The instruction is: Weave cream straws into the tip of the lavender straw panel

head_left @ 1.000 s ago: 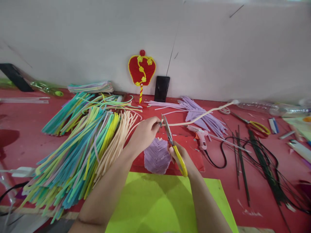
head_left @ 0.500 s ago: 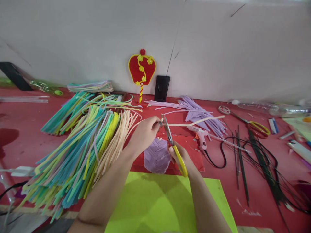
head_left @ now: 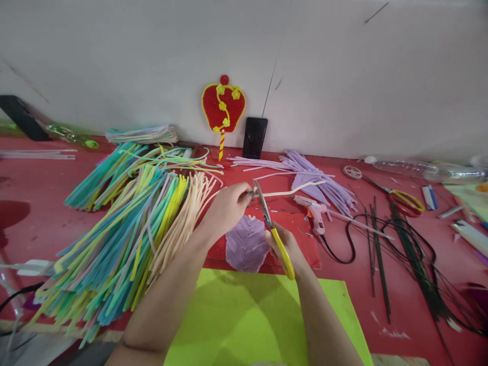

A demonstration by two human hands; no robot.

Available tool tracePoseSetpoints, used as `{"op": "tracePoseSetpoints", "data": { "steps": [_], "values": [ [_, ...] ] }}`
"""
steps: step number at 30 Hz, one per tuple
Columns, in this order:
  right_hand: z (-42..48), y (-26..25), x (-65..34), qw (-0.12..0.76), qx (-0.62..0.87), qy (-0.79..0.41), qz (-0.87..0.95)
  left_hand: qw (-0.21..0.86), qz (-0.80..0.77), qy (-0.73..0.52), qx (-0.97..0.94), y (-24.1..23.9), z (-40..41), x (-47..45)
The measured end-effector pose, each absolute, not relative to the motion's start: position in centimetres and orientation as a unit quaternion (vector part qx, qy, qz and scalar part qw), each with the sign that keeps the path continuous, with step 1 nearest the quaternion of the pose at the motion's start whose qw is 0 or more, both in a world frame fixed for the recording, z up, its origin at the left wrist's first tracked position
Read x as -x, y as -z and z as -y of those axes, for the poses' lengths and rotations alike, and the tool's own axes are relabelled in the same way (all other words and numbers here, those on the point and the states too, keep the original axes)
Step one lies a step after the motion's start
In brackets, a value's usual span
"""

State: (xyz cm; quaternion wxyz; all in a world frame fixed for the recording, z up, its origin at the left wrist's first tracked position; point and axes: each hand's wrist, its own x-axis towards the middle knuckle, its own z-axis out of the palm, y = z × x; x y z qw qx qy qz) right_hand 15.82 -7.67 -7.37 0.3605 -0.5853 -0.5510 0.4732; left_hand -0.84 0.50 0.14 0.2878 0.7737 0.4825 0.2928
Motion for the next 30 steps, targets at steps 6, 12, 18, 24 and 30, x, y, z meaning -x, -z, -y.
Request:
{"op": "tracePoseSetpoints", "data": {
  "steps": [6,12,18,24,30],
  "values": [
    [7.6,7.4,-15.8,0.355,0.597,-0.477,0.539,0.303,-0.477,-0.293,-0.771,0.0,-0.7,0.9],
    [7.3,7.8,-15.8,0.355,0.607,-0.468,0.536,0.285,-0.483,-0.286,-0.777,0.6,-1.1,1.0],
    [7.2,7.9,-15.7,0.358,0.61,-0.465,0.533,0.308,-0.474,-0.292,-0.772,1.1,-1.5,1.2],
    [7.1,7.9,-15.5,0.361,0.615,-0.456,0.532,0.311,-0.479,-0.289,-0.769,1.2,-1.6,1.3],
    [7.3,7.9,-15.6,0.37,0.633,-0.431,0.526,0.321,-0.484,-0.292,-0.76,1.0,-1.4,1.1]
  ]
}}
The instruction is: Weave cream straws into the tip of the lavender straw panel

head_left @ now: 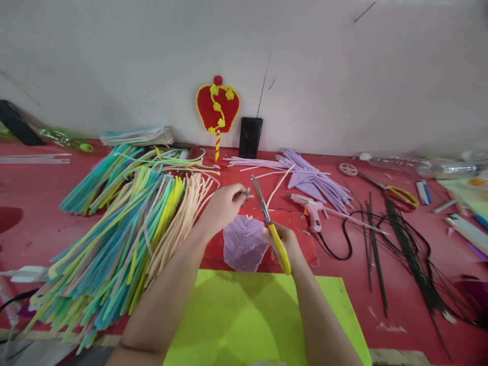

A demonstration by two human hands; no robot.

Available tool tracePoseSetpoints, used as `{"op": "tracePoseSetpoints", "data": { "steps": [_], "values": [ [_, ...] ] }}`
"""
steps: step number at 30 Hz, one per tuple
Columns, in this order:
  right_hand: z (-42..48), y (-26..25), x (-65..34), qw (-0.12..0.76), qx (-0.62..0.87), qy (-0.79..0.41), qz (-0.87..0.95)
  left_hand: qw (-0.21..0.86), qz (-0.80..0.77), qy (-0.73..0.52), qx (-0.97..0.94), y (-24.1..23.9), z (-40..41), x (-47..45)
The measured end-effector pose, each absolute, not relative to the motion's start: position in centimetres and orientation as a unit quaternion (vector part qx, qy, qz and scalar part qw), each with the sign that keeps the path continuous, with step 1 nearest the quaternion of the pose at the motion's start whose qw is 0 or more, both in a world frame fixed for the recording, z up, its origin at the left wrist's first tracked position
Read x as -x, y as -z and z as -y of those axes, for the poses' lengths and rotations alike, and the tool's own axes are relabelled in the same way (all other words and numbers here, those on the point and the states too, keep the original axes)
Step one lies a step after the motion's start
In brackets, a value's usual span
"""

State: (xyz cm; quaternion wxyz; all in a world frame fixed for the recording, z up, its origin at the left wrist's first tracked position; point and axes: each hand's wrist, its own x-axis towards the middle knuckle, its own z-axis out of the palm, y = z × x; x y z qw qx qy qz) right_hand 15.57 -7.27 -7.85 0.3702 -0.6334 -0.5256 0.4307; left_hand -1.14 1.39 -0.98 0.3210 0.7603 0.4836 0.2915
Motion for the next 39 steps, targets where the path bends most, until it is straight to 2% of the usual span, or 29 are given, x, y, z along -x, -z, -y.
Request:
{"op": "tracePoseSetpoints", "data": {
  "steps": [4,10,12,19,27,30,32,34,35,37,39],
  "values": [
    [7.1,8.0,-16.0,0.377,0.646,-0.386,0.54,0.316,-0.497,-0.303,-0.749,0.6,-1.2,1.1],
    [6.2,8.8,-18.8,0.337,0.75,-0.104,0.559,0.328,-0.484,-0.344,-0.734,0.5,-1.2,1.2],
    [6.1,9.4,-20.2,0.303,0.782,-0.051,0.543,0.333,-0.479,-0.348,-0.734,0.5,-1.2,1.1],
    [5.8,11.2,-23.5,0.267,0.825,-0.037,0.497,0.332,-0.477,-0.352,-0.734,0.0,-1.0,1.1],
    [6.1,10.4,-23.7,0.255,0.838,-0.055,0.479,0.333,-0.471,-0.36,-0.733,0.0,-0.9,1.0],
    [6.2,9.4,-23.2,0.336,0.831,-0.031,0.443,0.33,-0.47,-0.36,-0.735,-0.1,-0.8,0.9],
    [6.1,8.6,-22.7,0.464,0.791,-0.058,0.395,0.33,-0.47,-0.36,-0.735,-0.2,-0.8,0.9],
    [6.0,7.8,-22.1,0.621,0.677,-0.212,0.333,0.33,-0.47,-0.359,-0.736,-0.2,-0.7,0.9],
    [5.8,7.5,-21.9,0.671,0.6,-0.312,0.304,0.33,-0.471,-0.357,-0.736,-0.2,-0.7,0.9],
    [5.6,7.1,-21.7,0.71,0.475,-0.456,0.25,0.33,-0.471,-0.355,-0.737,0.0,-0.8,0.9],
    [5.3,7.1,-21.6,0.714,0.425,-0.513,0.215,0.332,-0.471,-0.354,-0.736,0.2,-0.9,0.9]
  ]
}}
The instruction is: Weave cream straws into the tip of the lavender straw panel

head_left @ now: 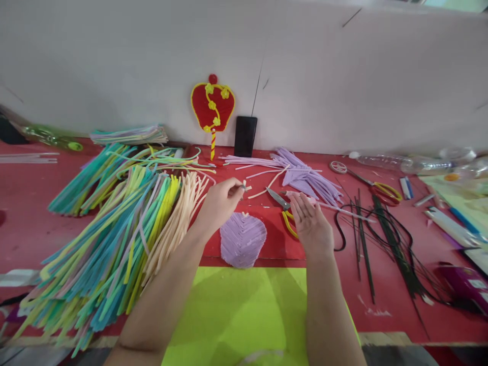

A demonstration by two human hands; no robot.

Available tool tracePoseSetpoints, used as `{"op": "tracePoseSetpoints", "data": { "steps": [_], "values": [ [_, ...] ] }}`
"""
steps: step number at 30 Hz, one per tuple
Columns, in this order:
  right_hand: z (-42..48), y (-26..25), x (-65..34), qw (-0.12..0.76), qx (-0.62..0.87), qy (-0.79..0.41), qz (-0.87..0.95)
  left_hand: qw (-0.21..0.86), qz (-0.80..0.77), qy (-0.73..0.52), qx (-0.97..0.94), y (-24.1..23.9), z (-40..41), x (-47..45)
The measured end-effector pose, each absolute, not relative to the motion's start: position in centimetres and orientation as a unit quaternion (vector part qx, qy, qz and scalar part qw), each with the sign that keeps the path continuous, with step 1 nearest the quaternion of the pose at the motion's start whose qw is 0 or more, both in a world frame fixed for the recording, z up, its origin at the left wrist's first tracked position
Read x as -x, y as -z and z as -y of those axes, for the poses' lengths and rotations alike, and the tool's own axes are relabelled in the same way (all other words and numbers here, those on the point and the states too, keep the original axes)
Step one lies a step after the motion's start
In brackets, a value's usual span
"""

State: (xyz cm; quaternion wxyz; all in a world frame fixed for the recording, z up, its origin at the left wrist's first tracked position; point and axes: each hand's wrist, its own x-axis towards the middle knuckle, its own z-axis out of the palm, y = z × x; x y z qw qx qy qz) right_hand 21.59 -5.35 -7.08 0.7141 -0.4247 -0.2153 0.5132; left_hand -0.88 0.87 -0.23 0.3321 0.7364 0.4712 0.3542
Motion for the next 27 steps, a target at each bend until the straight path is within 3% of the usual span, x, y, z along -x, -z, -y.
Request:
{"op": "tracePoseSetpoints", "data": {
  "steps": [5,9,16,27],
  "values": [
    [5.0,7.8,-21.1,0.706,0.421,-0.53,0.207,0.353,-0.48,-0.34,-0.728,1.1,-1.4,0.7],
    [5.0,8.6,-19.6,0.703,0.476,-0.467,0.245,0.368,-0.479,-0.33,-0.726,1.9,-1.6,0.0],
    [5.3,9.0,-17.4,0.602,0.577,-0.438,0.336,0.432,-0.441,-0.293,-0.73,4.2,-0.5,-2.9],
    [5.0,9.3,-17.5,0.587,0.606,-0.38,0.379,0.407,-0.441,-0.261,-0.756,5.0,0.6,-3.9]
  ]
}}
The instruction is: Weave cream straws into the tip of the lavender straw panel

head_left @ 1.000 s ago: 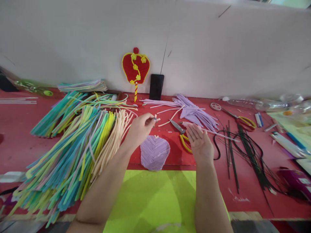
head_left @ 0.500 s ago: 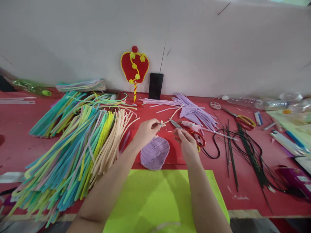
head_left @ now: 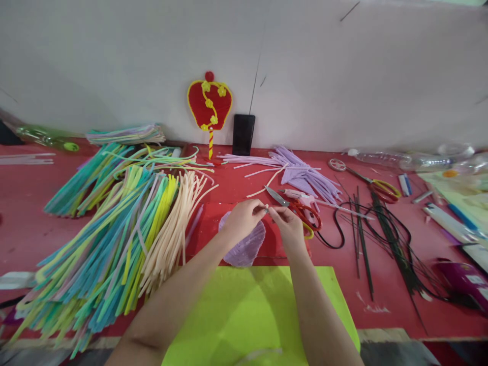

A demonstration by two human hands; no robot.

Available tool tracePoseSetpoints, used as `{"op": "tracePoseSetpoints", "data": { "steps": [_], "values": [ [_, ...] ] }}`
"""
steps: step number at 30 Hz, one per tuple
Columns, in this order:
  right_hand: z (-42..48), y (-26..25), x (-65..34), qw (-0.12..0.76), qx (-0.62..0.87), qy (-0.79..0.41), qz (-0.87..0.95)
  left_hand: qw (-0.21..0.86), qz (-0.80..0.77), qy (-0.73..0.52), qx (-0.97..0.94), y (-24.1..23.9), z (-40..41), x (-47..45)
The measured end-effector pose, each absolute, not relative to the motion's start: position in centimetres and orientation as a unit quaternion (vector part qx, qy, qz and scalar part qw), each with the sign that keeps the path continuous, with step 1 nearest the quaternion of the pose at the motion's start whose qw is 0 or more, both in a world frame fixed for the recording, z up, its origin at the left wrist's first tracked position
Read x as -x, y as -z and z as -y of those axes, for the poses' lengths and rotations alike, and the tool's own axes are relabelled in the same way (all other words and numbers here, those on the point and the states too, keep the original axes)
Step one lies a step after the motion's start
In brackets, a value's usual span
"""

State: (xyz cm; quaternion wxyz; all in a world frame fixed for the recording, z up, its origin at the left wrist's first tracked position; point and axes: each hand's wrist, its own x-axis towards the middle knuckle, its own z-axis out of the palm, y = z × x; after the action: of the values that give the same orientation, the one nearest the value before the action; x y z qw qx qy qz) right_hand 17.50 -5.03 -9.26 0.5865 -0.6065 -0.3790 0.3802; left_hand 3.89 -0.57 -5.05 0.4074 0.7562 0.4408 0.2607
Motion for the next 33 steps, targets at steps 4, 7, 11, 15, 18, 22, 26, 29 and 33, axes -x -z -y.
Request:
{"op": "tracePoseSetpoints", "data": {
  "steps": [4,7,11,15,18,22,26,29,33],
  "values": [
    [5.03,9.31,-17.47,0.582,0.609,-0.382,0.381,0.391,-0.446,-0.257,-0.763,5.03,0.58,-3.89],
    [5.08,9.33,-17.39,0.582,0.601,-0.392,0.382,0.384,-0.446,-0.252,-0.768,4.96,0.54,-3.89],
    [5.16,9.25,-17.32,0.581,0.597,-0.397,0.385,0.378,-0.447,-0.243,-0.773,4.91,0.47,-3.85],
    [5.19,9.28,-17.33,0.576,0.591,-0.414,0.384,0.378,-0.443,-0.232,-0.779,4.91,0.48,-3.73],
    [5.12,9.42,-17.3,0.587,0.58,-0.414,0.385,0.378,-0.44,-0.226,-0.783,4.91,0.53,-3.59],
    [4.99,9.46,-17.21,0.59,0.577,-0.406,0.393,0.379,-0.444,-0.22,-0.782,4.92,0.57,-3.49],
    [5.0,9.39,-17.25,0.59,0.58,-0.398,0.396,0.38,-0.449,-0.222,-0.778,4.96,0.55,-3.54],
    [5.04,9.4,-17.25,0.59,0.582,-0.391,0.4,0.379,-0.451,-0.228,-0.775,5.09,0.49,-3.56],
    [4.99,9.47,-17.11,0.594,0.582,-0.381,0.403,0.376,-0.46,-0.237,-0.768,5.36,0.42,-3.51]
  ]
}}
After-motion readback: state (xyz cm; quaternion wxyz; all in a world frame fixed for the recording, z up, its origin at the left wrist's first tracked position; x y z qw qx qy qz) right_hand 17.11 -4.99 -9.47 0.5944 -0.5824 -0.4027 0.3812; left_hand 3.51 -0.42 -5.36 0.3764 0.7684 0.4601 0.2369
